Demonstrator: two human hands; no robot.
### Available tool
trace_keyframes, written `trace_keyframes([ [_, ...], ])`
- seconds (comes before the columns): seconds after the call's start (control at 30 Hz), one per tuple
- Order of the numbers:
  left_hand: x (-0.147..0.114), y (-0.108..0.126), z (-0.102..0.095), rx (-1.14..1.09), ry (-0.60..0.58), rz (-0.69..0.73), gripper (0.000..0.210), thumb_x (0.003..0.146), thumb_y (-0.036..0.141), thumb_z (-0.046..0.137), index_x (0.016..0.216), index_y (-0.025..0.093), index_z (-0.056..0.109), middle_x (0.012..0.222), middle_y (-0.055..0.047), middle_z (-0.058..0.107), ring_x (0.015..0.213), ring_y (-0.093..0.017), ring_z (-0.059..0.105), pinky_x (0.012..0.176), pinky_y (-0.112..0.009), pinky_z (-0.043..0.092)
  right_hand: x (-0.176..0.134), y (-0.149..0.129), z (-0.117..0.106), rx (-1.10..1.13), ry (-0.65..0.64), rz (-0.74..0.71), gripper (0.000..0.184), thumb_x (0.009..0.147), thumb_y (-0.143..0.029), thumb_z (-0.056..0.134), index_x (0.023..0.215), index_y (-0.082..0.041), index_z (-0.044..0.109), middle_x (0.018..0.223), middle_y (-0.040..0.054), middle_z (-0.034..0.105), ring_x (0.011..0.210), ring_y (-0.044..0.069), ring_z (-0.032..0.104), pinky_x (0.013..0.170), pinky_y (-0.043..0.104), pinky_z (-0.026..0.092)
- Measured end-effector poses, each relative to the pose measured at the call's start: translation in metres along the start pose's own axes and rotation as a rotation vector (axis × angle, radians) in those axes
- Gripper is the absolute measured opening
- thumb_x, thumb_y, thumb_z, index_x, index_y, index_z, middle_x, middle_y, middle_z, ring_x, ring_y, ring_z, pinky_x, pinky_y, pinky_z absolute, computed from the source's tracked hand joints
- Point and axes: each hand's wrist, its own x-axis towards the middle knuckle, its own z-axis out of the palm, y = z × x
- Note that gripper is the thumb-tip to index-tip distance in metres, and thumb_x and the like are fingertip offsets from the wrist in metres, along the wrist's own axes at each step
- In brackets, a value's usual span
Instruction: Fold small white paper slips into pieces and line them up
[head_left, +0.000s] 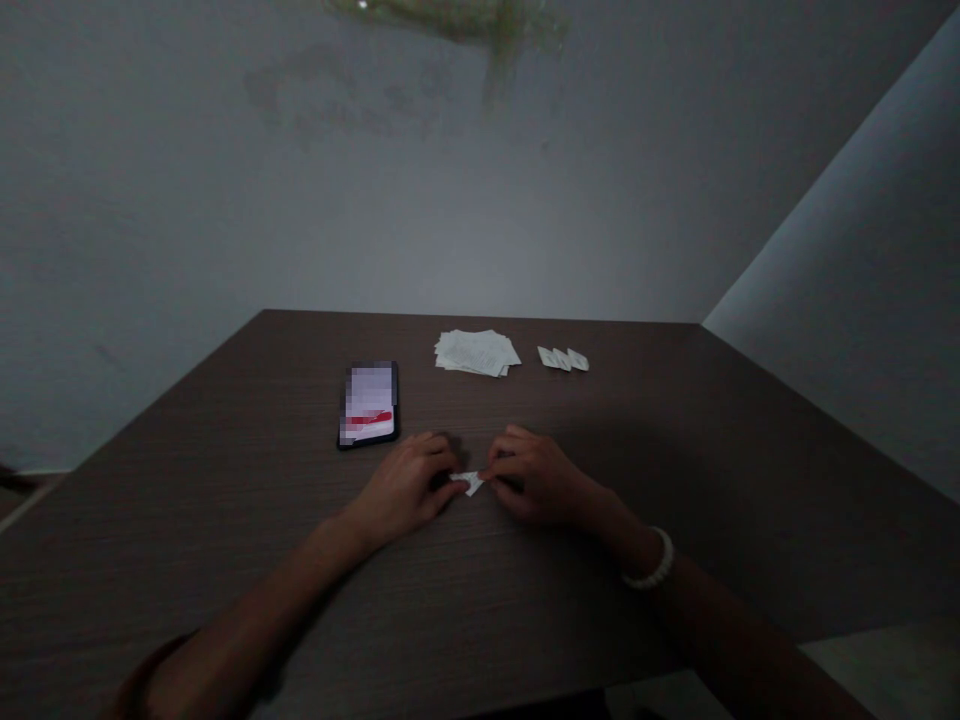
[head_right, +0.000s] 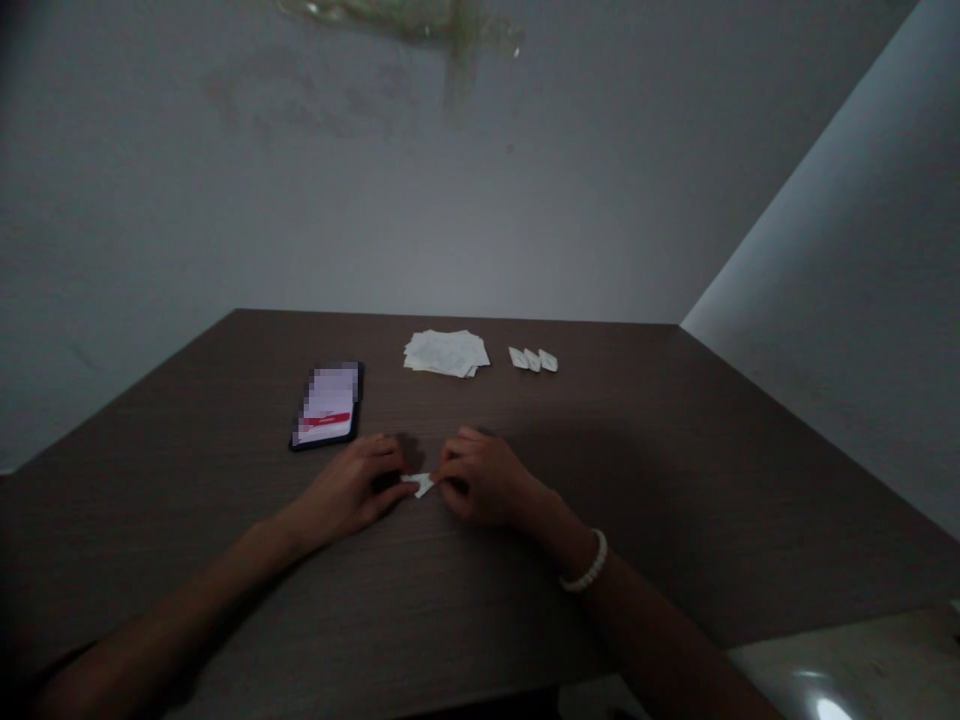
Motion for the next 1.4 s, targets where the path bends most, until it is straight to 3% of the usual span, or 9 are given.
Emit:
trace_keyframes([
  [0.13, 0.002, -0.002, 0.004, -0.098, 0.023, -0.052, 0.012, 0.085, 0.028, 0.065, 0.087, 0.017, 0.064, 0.086, -0.005, 0.061, 0.088, -0.023, 0.055, 0.078, -0.035, 0.042, 0.004, -0.001, 0.003, 0.057, 0.053, 0.097, 0.016, 0.088, -0.031, 0.061, 0.083, -0.018, 0.069, 0.082, 0.0036, 0.064, 0.081, 0.017, 0.052, 0.073, 0.03, 0.039],
  [0.23, 0.003, 0.001, 0.002, -0.136, 0.023, -0.092, 0.009, 0.082, 0.024, 0.067, 0.083, 0.017, 0.062, 0.083, -0.004, 0.06, 0.085, -0.022, 0.054, 0.075, -0.034, 0.041, 0.005, -0.001, 0.005, 0.066, 0.061, 0.167, 0.017, 0.086, -0.035, 0.065, 0.086, -0.019, 0.069, 0.086, 0.004, 0.064, 0.084, 0.018, 0.052, 0.074, 0.03, 0.039],
  [0.5, 0.003, 0.006, 0.001, -0.23, 0.006, -0.166, 0.008, 0.081, 0.024, 0.065, 0.081, 0.017, 0.061, 0.082, -0.003, 0.058, 0.079, -0.02, 0.054, 0.07, -0.031, 0.041, 0.006, -0.002, 0.004, 0.157, 0.03, 0.196, 0.011, 0.081, -0.025, 0.071, 0.082, -0.017, 0.063, 0.087, 0.0034, 0.064, 0.085, 0.017, 0.053, 0.077, 0.03, 0.039],
  [0.63, 0.003, 0.011, -0.003, -0.301, 0.009, -0.226, 0.008, 0.083, 0.024, 0.062, 0.085, 0.017, 0.066, 0.079, -0.002, 0.06, 0.076, -0.018, 0.056, 0.068, -0.03, 0.041, 0.006, -0.002, 0.004, 0.184, 0.084, 0.231, 0.01, 0.082, -0.023, 0.07, 0.082, -0.018, 0.062, 0.079, 0.0016, 0.066, 0.078, 0.016, 0.054, 0.07, 0.027, 0.037],
  [0.97, 0.003, 0.013, -0.01, -0.409, 0.109, -0.191, 0.014, 0.086, 0.025, 0.061, 0.082, 0.02, 0.074, 0.074, -0.002, 0.066, 0.073, -0.016, 0.057, 0.067, -0.027, 0.042, 0.006, -0.004, 0.001, 0.245, 0.184, 0.246, 0.007, 0.08, -0.022, 0.072, 0.08, -0.018, 0.067, 0.071, 0.0, 0.065, 0.068, 0.014, 0.052, 0.065, 0.025, 0.036],
  [1.2, 0.003, 0.017, -0.013, -0.391, 0.114, -0.143, 0.014, 0.085, 0.026, 0.063, 0.08, 0.022, 0.076, 0.067, -0.001, 0.065, 0.069, -0.016, 0.056, 0.066, -0.029, 0.041, 0.01, -0.008, -0.003, 0.272, 0.157, 0.152, 0.009, 0.084, -0.024, 0.066, 0.078, -0.018, 0.068, 0.072, 0.0002, 0.066, 0.07, 0.013, 0.055, 0.068, 0.026, 0.038],
  [1.4, 0.003, 0.019, -0.011, -0.458, 0.115, -0.168, 0.014, 0.083, 0.026, 0.065, 0.074, 0.021, 0.075, 0.065, -0.001, 0.066, 0.065, -0.015, 0.056, 0.064, -0.029, 0.044, 0.012, -0.01, -0.004, 0.278, 0.14, 0.156, 0.009, 0.083, -0.019, 0.065, 0.074, -0.017, 0.067, 0.069, 0.001, 0.066, 0.069, 0.014, 0.054, 0.064, 0.025, 0.038],
])
